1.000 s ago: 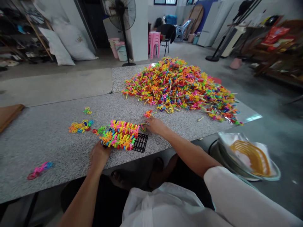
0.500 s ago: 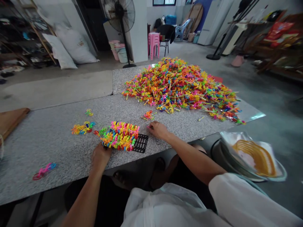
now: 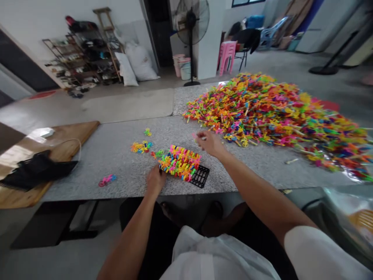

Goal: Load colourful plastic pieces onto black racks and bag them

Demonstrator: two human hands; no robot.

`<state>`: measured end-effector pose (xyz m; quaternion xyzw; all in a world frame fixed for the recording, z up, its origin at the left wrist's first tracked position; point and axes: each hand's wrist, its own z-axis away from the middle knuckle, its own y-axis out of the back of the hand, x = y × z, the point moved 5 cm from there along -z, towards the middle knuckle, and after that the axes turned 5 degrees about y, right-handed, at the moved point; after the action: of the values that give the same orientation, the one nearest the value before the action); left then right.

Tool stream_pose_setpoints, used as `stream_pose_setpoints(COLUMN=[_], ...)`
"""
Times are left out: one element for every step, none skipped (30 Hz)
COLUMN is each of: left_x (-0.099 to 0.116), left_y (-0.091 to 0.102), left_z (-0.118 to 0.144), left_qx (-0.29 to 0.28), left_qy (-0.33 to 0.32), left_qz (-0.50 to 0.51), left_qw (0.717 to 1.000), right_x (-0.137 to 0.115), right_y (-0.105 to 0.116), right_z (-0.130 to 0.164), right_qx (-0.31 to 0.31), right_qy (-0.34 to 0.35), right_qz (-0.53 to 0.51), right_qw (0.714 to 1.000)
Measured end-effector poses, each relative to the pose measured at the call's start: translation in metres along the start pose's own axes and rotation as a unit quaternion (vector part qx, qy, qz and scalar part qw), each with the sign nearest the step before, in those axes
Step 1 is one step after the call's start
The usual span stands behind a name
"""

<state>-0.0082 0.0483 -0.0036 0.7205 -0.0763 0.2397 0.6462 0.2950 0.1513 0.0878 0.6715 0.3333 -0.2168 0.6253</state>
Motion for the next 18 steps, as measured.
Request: stream_pose_setpoints(left_x=[-0.001, -0.003, -0.006, -0.010, -0.014, -0.019, -0.024, -0.027, -0.028, -0.026, -0.022, -0.016, -0.010, -0.004, 0.000, 0.003, 0.006, 0.008], left_y=[0.001, 0.002, 0.004, 0.007, 0.010, 0.014, 0.018, 0.023, 0.028, 0.032, 0.035, 0.036, 0.034, 0.032, 0.029, 0.027, 0.025, 0.024], left_z=[0.000, -0.001, -0.003, -0.006, -0.011, -0.017, -0.023, -0.031, -0.038, -0.046, -0.053, -0.059, -0.064, -0.069, -0.073, -0.077, -0.080, -0.083], left_qx=[0.006, 0.013, 0.021, 0.028, 0.033, 0.039, 0.046, 0.055, 0.065, 0.074, 0.076, 0.067, 0.046, 0.018, -0.012, -0.040, -0.059, -0.069], left_qy=[-0.001, 0.003, 0.009, 0.019, 0.033, 0.048, 0.058, 0.059, 0.047, 0.021, -0.016, -0.057, -0.093, -0.114, -0.119, -0.114, -0.101, -0.086], left_qz=[0.019, 0.040, 0.060, 0.077, 0.089, 0.096, 0.096, 0.088, 0.075, 0.054, 0.028, -0.001, -0.028, -0.050, -0.066, -0.076, -0.082, -0.084], left_qw=[1.000, 0.999, 0.998, 0.996, 0.995, 0.993, 0.993, 0.993, 0.994, 0.996, 0.997, 0.996, 0.994, 0.992, 0.991, 0.990, 0.990, 0.990], right_x=[-0.016, -0.027, -0.034, -0.035, -0.030, -0.020, -0.005, 0.013, 0.032, 0.051, 0.069, 0.084, 0.095, 0.103, 0.108, 0.109, 0.110, 0.110], right_y=[0.000, 0.001, 0.002, 0.005, 0.009, 0.013, 0.019, 0.024, 0.029, 0.033, 0.035, 0.035, 0.033, 0.030, 0.026, 0.021, 0.017, 0.014], right_z=[-0.007, -0.011, -0.013, -0.012, -0.008, -0.002, 0.006, 0.016, 0.028, 0.040, 0.053, 0.066, 0.078, 0.088, 0.096, 0.102, 0.107, 0.110], right_qx=[0.017, 0.031, 0.038, 0.039, 0.037, 0.033, 0.032, 0.031, 0.028, 0.020, 0.008, -0.007, -0.024, -0.038, -0.051, -0.059, -0.062, -0.062], right_qy=[0.025, 0.045, 0.059, 0.066, 0.063, 0.051, 0.032, 0.006, -0.026, -0.058, -0.092, -0.121, -0.135, -0.136, -0.124, -0.104, -0.084, -0.068], right_qz=[-0.034, -0.053, -0.053, -0.036, -0.006, 0.034, 0.082, 0.133, 0.184, 0.229, 0.266, 0.294, 0.313, 0.327, 0.334, 0.338, 0.338, 0.335], right_qw=[0.999, 0.997, 0.996, 0.996, 0.997, 0.998, 0.996, 0.991, 0.982, 0.972, 0.960, 0.948, 0.940, 0.934, 0.933, 0.934, 0.935, 0.938])
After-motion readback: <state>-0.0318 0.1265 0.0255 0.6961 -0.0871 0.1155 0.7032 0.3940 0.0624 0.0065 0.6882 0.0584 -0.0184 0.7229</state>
